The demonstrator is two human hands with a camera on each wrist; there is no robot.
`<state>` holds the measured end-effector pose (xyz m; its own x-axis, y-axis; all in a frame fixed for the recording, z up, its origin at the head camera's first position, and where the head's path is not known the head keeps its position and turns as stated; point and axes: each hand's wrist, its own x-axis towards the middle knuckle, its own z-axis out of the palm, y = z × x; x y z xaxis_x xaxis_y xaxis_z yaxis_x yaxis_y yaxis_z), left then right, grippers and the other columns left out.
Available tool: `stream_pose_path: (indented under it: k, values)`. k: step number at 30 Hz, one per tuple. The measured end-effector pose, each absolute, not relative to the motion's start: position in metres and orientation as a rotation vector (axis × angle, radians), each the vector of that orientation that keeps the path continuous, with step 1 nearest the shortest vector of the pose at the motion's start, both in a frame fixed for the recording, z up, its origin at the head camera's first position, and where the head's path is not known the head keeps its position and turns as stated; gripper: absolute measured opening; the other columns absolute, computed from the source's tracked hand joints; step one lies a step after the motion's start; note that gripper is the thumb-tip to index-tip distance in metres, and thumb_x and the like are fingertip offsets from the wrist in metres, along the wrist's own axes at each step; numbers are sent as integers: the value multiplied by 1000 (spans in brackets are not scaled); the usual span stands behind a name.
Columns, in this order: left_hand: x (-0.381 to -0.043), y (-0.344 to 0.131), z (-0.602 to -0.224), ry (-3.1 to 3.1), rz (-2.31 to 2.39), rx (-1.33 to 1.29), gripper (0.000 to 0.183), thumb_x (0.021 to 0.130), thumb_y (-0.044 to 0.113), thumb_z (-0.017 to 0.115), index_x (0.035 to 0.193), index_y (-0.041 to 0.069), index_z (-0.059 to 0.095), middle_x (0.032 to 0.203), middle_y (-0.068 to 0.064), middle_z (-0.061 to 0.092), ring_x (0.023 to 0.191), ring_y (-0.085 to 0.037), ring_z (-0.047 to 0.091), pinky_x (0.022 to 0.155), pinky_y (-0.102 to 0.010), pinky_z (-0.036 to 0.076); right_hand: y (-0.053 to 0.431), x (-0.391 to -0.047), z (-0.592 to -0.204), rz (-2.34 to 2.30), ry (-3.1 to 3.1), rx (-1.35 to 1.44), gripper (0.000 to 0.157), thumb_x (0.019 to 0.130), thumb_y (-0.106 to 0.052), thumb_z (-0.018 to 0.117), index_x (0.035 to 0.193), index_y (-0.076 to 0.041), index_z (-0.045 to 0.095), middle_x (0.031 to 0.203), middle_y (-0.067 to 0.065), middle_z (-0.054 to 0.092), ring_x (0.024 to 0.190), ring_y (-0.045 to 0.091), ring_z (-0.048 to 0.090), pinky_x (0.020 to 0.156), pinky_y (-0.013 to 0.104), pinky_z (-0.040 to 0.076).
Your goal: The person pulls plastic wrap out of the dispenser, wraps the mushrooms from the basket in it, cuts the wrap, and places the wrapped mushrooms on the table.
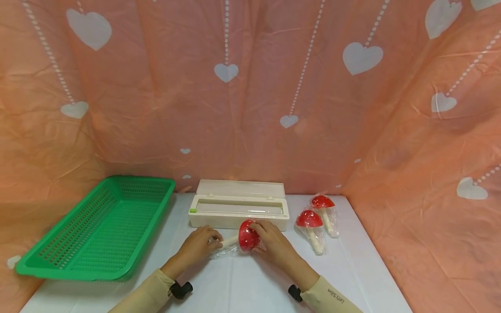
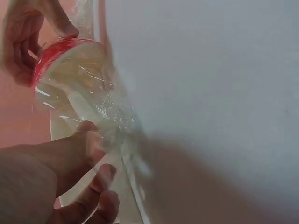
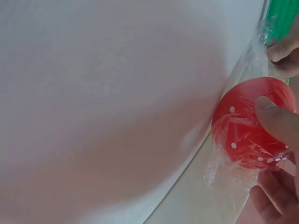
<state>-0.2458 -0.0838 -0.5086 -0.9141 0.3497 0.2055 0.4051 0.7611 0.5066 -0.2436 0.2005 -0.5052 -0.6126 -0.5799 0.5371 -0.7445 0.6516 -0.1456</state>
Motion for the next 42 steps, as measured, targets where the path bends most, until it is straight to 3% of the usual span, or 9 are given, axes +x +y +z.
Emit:
stream_pose_path:
  k: [6, 11, 19, 26, 29, 35, 42]
  values:
    - [-240, -94, -502, -2883, -775, -276, 26, 101, 29, 75, 81, 15, 64, 87, -1, 57, 77, -22, 61, 62, -40, 50, 200, -245, -505, 515, -2447, 1068, 76, 71, -12, 102, 137, -8, 63, 140, 12, 62, 129, 29, 61, 108, 46, 55]
    - [-245, -100, -502, -2987, -766, -109, 36, 102, 39, 71, 76, 14, 67, 80, 1, 66, 76, -23, 67, 65, -45, 51, 204, -243, -508, 549, -2442, 1041, 77, 71, -10, 102, 137, -6, 63, 138, 13, 62, 128, 30, 61, 102, 46, 58]
    - [-259, -93, -510, -2903, -1126, -201, 10, 99, 26, 76, 94, 17, 74, 89, 4, 72, 80, -15, 66, 65, -38, 49, 210, -240, -513, 575, -2496, 1011, 76, 75, -14, 100, 141, -5, 62, 142, 11, 62, 131, 30, 61, 101, 45, 58]
    - [-260, -83, -509, -2704, -1290, -350, 6, 103, 17, 73, 98, 13, 73, 92, 1, 73, 84, -15, 66, 72, -35, 53, 211, -241, -513, 580, -2476, 998, 81, 74, -15, 101, 144, -7, 61, 142, 10, 63, 130, 29, 63, 100, 45, 59]
    - [-258, -82, -510, -2709, -1187, -478, 10, 99, 21, 79, 100, 12, 74, 93, 1, 73, 87, -19, 66, 77, -39, 53, 210, -242, -512, 572, -2445, 1001, 79, 73, -15, 101, 142, -8, 62, 141, 10, 64, 129, 30, 63, 99, 45, 60]
    - [-253, -85, -517, -2803, -942, -580, 38, 81, 25, 95, 108, 11, 71, 101, -3, 72, 97, -26, 64, 85, -47, 50, 204, -241, -512, 554, -2445, 1014, 73, 72, -13, 102, 135, -8, 65, 140, 12, 62, 130, 32, 61, 99, 47, 59]
    - [-241, -78, -510, -2763, -611, -377, 32, 86, 24, 91, 101, 8, 67, 90, -3, 64, 87, -28, 64, 75, -42, 51, 197, -239, -510, 541, -2495, 998, 72, 76, -11, 99, 138, -9, 63, 139, 12, 60, 129, 31, 60, 99, 45, 59]
